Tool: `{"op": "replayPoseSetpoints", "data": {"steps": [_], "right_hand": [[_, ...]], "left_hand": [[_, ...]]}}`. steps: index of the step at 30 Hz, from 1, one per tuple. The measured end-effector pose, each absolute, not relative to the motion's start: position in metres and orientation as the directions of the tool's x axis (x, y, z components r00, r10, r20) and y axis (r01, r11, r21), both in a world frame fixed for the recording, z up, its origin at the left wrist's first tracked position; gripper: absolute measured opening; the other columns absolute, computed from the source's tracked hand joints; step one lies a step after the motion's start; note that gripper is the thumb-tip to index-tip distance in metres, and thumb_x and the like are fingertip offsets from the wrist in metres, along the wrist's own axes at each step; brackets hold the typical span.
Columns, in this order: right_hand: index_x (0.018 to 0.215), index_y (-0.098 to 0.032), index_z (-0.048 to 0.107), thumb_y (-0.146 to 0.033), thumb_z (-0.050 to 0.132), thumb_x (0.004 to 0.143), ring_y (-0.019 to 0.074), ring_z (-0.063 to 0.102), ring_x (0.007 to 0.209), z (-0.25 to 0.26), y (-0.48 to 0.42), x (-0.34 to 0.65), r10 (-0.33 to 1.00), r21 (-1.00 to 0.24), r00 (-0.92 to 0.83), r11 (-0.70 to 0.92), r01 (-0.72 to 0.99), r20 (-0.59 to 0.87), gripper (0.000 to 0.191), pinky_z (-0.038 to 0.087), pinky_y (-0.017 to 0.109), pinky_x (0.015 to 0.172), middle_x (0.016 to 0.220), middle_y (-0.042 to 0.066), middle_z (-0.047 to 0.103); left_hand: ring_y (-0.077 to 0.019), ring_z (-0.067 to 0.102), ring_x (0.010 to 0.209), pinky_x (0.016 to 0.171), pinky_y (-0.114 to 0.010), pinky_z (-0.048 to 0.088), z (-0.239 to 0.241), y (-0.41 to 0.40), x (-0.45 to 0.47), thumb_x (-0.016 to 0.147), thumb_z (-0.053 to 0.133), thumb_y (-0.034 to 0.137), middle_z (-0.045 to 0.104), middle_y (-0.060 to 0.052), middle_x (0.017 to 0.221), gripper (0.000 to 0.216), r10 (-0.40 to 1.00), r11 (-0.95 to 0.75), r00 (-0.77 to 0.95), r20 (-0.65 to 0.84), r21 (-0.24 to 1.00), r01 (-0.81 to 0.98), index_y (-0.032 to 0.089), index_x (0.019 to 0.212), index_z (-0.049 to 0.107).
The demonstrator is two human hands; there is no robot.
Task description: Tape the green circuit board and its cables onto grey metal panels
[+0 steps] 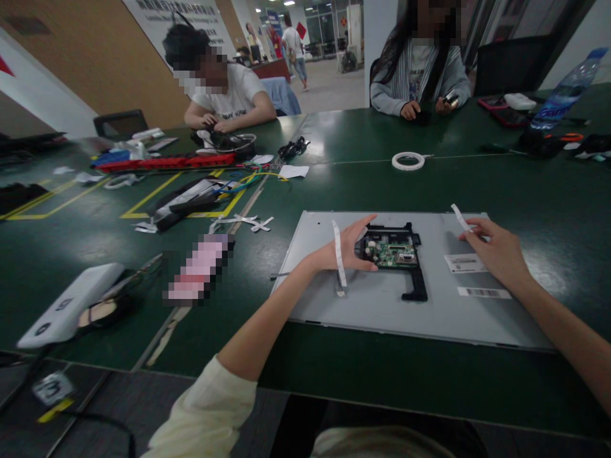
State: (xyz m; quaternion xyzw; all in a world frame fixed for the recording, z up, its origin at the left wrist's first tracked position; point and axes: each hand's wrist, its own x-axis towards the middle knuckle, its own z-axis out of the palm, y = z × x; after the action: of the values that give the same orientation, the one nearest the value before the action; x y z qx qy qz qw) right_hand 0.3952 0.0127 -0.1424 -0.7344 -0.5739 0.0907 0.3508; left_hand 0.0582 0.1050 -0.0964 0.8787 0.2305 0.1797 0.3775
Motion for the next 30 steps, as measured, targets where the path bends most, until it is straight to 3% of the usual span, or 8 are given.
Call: {"op": "replayPoseSetpoints", "data": {"steps": [7, 14, 17, 21, 26, 30], "right_hand": [[0.112, -0.025, 0.062, -0.03, 0.051, 0.083, 0.0172, 0.061, 0.07, -0.14, 0.011, 0.394, 0.905, -0.629, 0.339, -0.111, 0.77, 0.255, 0.031, 0.041, 0.03, 0.067, 0.086, 0.001, 0.069], [0.109, -0.023, 0.063, -0.032, 0.051, 0.084, 0.0177, 0.06, 0.068, -0.134, 0.008, 0.388, 0.87, -0.597, 0.337, -0.063, 0.8, 0.36, 0.029, 0.041, 0.032, 0.068, 0.087, 0.002, 0.069], [0.11, -0.024, 0.062, -0.033, 0.051, 0.085, 0.0168, 0.061, 0.067, -0.128, 0.005, 0.379, 0.882, -0.638, 0.318, -0.027, 0.769, 0.347, 0.029, 0.043, 0.032, 0.067, 0.088, 0.002, 0.069], [0.114, -0.025, 0.061, -0.036, 0.052, 0.085, 0.0197, 0.063, 0.083, -0.121, 0.002, 0.367, 0.927, -0.762, 0.277, 0.015, 0.647, 0.253, 0.032, 0.048, 0.034, 0.075, 0.089, 0.003, 0.068], [0.117, -0.024, 0.059, -0.042, 0.055, 0.083, 0.0181, 0.063, 0.079, -0.115, 0.0, 0.354, 0.968, -0.939, 0.244, -0.03, 0.343, 0.058, 0.039, 0.052, 0.033, 0.07, 0.089, 0.005, 0.066], [0.114, -0.023, 0.06, -0.043, 0.059, 0.08, 0.0167, 0.063, 0.081, -0.108, 0.0, 0.343, 0.986, -0.98, 0.162, -0.067, 0.185, -0.037, 0.039, 0.052, 0.029, 0.066, 0.092, 0.005, 0.065]], "left_hand": [[-0.0341, 0.026, 0.136, 0.113, -0.049, 0.02, -0.096, 0.104, 0.058, 0.063, 0.075, 0.042, 0.024, -0.015, 0.149, 0.105, 0.519, -0.643, 0.84, 0.161, 0.721, 0.259, 0.02, 0.146, 0.016], [-0.0331, 0.029, 0.135, 0.112, -0.05, 0.023, -0.094, 0.105, 0.058, 0.063, 0.075, 0.044, 0.028, -0.016, 0.146, 0.104, 0.486, -0.701, 0.86, 0.157, 0.658, 0.276, 0.021, 0.146, 0.015], [-0.0322, 0.03, 0.134, 0.112, -0.049, 0.023, -0.093, 0.104, 0.057, 0.064, 0.074, 0.045, 0.029, -0.016, 0.146, 0.104, 0.482, -0.711, 0.86, 0.167, 0.649, 0.272, 0.021, 0.146, 0.015], [-0.0324, 0.03, 0.134, 0.111, -0.049, 0.024, -0.092, 0.104, 0.056, 0.064, 0.074, 0.046, 0.03, -0.016, 0.145, 0.104, 0.48, -0.713, 0.862, 0.163, 0.645, 0.275, 0.021, 0.146, 0.016], [-0.0323, 0.027, 0.136, 0.113, -0.048, 0.022, -0.092, 0.104, 0.057, 0.064, 0.074, 0.048, 0.027, -0.016, 0.146, 0.104, 0.456, -0.733, 0.872, 0.18, 0.631, 0.253, 0.021, 0.146, 0.015], [-0.0323, 0.021, 0.138, 0.114, -0.048, 0.021, -0.092, 0.103, 0.058, 0.065, 0.073, 0.05, 0.021, -0.014, 0.149, 0.102, 0.462, -0.734, 0.865, 0.197, 0.632, 0.248, 0.022, 0.146, 0.018]]}}
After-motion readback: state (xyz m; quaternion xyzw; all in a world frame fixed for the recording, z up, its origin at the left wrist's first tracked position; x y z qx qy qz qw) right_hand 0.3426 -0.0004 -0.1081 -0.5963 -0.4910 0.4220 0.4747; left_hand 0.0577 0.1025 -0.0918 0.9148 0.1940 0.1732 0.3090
